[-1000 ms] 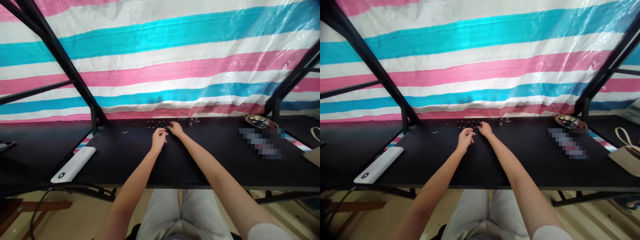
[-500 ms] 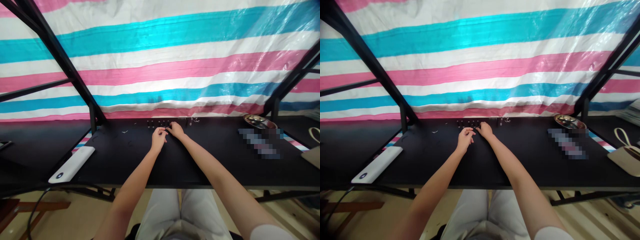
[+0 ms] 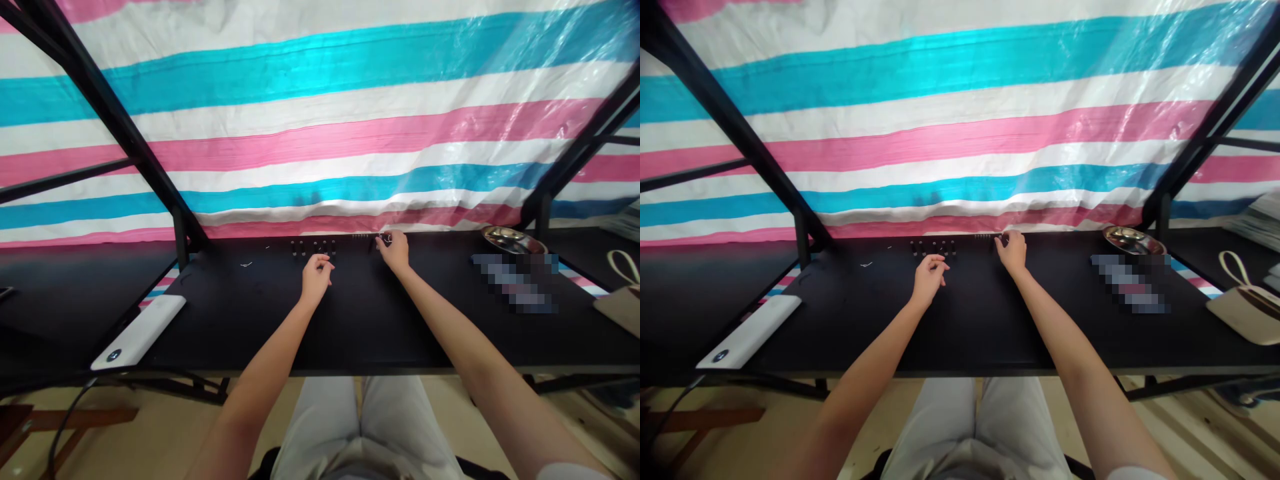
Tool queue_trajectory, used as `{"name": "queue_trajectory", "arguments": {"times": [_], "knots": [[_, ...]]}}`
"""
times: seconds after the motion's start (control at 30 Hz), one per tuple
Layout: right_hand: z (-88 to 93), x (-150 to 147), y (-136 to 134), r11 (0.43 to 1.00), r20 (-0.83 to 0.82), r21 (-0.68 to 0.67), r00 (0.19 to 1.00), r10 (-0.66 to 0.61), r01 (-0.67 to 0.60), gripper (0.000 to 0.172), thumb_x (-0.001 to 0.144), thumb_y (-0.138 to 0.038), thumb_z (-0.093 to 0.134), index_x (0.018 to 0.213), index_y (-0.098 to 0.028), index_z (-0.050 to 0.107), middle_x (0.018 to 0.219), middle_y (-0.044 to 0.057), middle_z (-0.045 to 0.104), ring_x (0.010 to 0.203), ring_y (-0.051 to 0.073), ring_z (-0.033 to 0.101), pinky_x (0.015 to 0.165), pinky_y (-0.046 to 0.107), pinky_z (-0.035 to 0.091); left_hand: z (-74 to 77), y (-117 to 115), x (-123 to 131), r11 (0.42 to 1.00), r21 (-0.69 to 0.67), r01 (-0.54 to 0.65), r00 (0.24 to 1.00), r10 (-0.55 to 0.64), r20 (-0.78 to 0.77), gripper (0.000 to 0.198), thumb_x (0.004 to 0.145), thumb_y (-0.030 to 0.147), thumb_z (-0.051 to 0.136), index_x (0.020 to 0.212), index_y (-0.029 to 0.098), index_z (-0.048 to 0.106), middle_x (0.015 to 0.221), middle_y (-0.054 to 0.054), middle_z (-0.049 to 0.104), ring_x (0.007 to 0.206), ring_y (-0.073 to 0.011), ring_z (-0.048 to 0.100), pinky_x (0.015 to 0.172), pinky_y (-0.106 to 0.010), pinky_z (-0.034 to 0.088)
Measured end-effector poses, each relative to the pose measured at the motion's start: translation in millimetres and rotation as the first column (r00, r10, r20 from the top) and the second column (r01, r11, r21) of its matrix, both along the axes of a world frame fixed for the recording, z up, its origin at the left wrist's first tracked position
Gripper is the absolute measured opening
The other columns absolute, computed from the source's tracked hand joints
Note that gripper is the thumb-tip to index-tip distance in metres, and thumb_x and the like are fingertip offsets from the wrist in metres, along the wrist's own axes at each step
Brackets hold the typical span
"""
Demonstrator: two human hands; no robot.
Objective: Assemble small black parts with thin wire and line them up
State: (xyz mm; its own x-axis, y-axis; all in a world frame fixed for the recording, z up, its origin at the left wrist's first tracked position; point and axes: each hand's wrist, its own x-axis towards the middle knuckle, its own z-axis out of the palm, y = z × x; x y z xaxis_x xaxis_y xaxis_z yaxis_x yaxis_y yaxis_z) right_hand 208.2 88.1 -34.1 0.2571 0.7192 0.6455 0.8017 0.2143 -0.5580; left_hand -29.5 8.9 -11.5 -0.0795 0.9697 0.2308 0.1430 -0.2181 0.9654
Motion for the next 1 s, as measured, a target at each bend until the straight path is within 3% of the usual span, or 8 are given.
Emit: {"name": "queue_trajectory", "arguments": {"times": [0.2,0.33,0.5,0.7,0.87,1.0], "knots": [[-12.5,3,18,0.992,-0.12,-0.072,0.988,0.093,-0.102,0.021,0.077,-0.035,0.051,0.081,-0.015,0.057,0.085,0.011,0.061,0.078,0.021,0.056,0.076,0.034,0.044,1.1,0,-1,1.0,0.007,-0.006,1.0,0.006,-0.022,0.015,0.073,0.024,0.05,0.086,0.017,0.051,0.073,0.001,0.062,0.036,-0.0043,0.047,0.039,-0.019,0.037],[-11.4,2,19,0.98,-0.159,-0.126,0.978,0.134,-0.155,0.023,0.083,-0.032,0.041,0.087,-0.016,0.056,0.078,0.01,0.063,0.073,0.021,0.058,0.074,0.034,0.044,-0.1,0,-2,1.0,0.01,-0.003,1.0,0.003,-0.022,0.015,0.072,0.023,0.05,0.086,0.017,0.051,0.073,0.001,0.062,0.036,-0.0044,0.047,0.04,-0.018,0.037],[-12.0,-2,13,0.984,-0.098,-0.132,0.989,0.111,-0.123,0.027,0.086,-0.03,0.034,0.091,-0.015,0.056,0.088,0.013,0.063,0.08,0.023,0.057,0.074,0.034,0.043,0.1,-1,0,1.0,0.013,0.005,1.0,-0.004,-0.018,0.015,0.073,0.023,0.05,0.086,0.017,0.051,0.073,0.001,0.062,0.036,-0.0041,0.047,0.04,-0.018,0.037],[-14.5,-10,12,0.965,-0.025,-0.206,0.987,0.162,-0.163,0.027,0.081,-0.033,0.047,0.1,-0.015,0.057,0.091,0.012,0.063,0.08,0.022,0.058,0.073,0.034,0.044,-0.5,0,1,1.0,0.01,0.012,1.0,-0.012,-0.025,0.014,0.073,0.023,0.051,0.085,0.017,0.051,0.072,0.001,0.061,0.036,-0.004,0.046,0.039,-0.018,0.037],[-7.1,-16,14,0.941,0.037,-0.304,0.985,0.167,-0.148,0.02,0.079,-0.03,0.051,0.089,-0.015,0.06,0.085,0.009,0.063,0.075,0.02,0.057,0.068,0.031,0.043,-3.7,2,0,1.0,-0.002,0.027,0.999,-0.027,-0.041,0.014,0.072,0.022,0.051,0.085,0.017,0.052,0.071,0.002,0.061,0.036,-0.004,0.046,0.038,-0.018,0.037],[7.8,-29,-2,0.926,-0.011,-0.273,0.964,0.267,-0.26,0.02,0.076,-0.036,0.055,0.076,-0.017,0.059,0.068,0.003,0.059,0.061,0.015,0.052,0.061,0.027,0.04,-5.3,1,2,0.993,-0.026,0.113,0.991,-0.114,-0.068,0.017,0.072,0.024,0.054,0.087,0.015,0.054,0.067,0.002,0.059,0.036,-0.0043,0.046,0.039,-0.018,0.038]]}}
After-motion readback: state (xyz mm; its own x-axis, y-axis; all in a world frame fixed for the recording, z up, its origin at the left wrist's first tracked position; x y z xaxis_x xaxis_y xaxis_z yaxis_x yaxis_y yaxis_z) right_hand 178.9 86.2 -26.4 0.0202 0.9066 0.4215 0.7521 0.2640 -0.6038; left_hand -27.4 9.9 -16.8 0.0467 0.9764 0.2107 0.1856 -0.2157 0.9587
